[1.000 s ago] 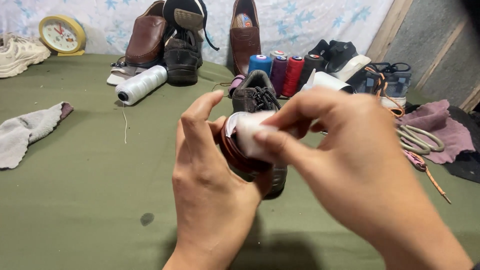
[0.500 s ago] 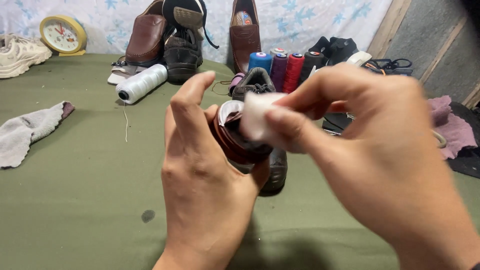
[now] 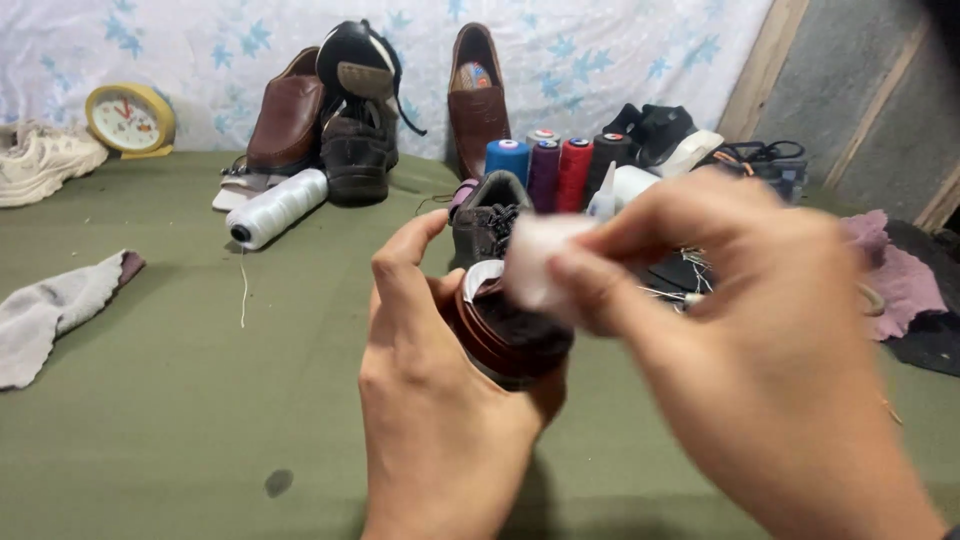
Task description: Applying shoe polish to a leather boot using a sponge at a workbench.
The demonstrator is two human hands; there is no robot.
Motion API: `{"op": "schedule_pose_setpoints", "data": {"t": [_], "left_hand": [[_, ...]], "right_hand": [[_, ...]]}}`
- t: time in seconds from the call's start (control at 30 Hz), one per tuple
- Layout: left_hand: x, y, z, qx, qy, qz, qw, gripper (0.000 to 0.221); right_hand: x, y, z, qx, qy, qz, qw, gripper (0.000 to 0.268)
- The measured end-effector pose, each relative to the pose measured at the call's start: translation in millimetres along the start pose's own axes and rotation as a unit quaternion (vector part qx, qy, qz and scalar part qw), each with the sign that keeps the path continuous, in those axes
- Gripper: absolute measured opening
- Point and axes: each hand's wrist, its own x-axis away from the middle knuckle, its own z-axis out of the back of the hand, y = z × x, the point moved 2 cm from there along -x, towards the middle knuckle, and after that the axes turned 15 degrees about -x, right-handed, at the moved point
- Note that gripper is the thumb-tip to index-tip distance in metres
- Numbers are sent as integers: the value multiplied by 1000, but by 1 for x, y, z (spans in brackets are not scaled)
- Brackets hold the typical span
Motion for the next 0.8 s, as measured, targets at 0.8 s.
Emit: {"op": "schedule_pose_setpoints", "data": {"t": [0.8], "left_hand": [[-16,-32,-2,-39,-93,145,984,107]], "right_hand": [[2,46,9,-106,91,-166,976,16]]}}
